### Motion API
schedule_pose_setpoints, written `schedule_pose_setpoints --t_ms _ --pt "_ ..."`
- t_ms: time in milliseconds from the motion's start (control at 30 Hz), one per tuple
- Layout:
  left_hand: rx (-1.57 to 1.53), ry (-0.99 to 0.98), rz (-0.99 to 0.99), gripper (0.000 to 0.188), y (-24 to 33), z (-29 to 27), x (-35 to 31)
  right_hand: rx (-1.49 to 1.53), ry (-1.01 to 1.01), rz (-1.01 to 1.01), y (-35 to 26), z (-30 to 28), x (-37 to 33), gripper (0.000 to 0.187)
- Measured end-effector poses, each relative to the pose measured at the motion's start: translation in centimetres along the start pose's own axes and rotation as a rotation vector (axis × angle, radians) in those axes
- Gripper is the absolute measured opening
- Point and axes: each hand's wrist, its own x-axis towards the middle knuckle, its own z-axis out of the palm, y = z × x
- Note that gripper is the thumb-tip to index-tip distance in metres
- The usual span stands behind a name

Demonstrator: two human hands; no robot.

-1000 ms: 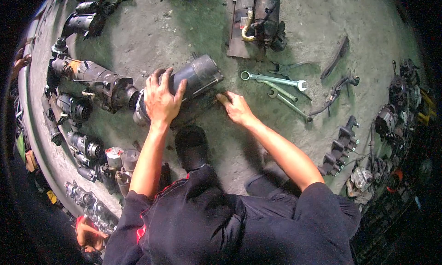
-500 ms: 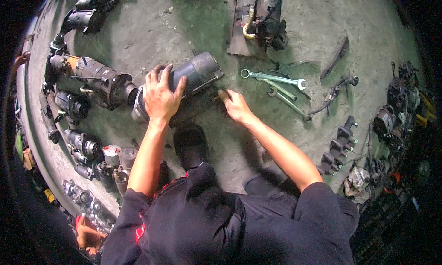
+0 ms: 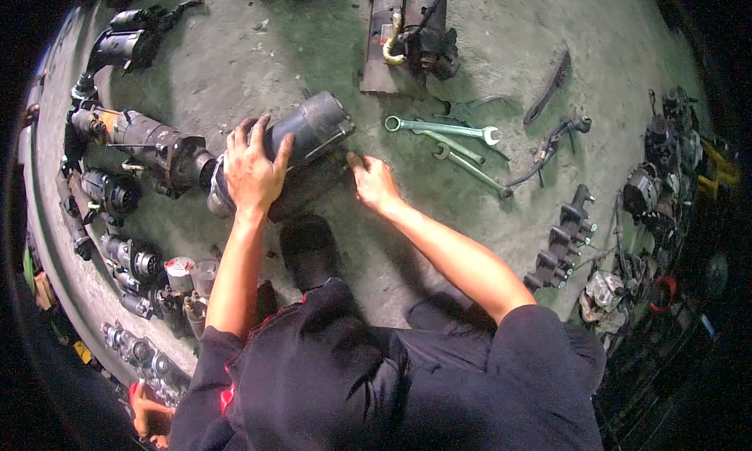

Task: The recorder uses a screwdriver and wrench to remove components from a used starter motor on a workshop floor.

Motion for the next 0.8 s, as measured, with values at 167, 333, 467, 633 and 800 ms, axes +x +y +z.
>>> schedule_pose_setpoints --t_ms 167,333,467,633,800 --pt "0.029 -0.003 0.012 0.055 0.0 0.0 0.0 -0.095 0.038 0.039 0.1 0.1 0.6 0.050" --pt "0.028 -0.014 0.019 0.056 -0.3 0.0 0.0 -0.008 -0.061 0.198 -1.2 -1.2 -0.5 0.050" --pt "0.031 -0.002 0.013 0.058 -0.5 0.0 0.0 -0.658 0.288 -0.534 1.8 -7.6 -1.0 0.039" --pt "-0.004 -0.047 -0.007 0.058 -0.2 -0.4 0.2 -0.865 0.498 -0.381 0.7 -14.6 -2.3 0.033" --pt "0.022 -0.109 0.019 0.057 -0.1 0.0 0.0 -1.302 0.357 -0.323 4.4 -19.8 -4.1 0.036"
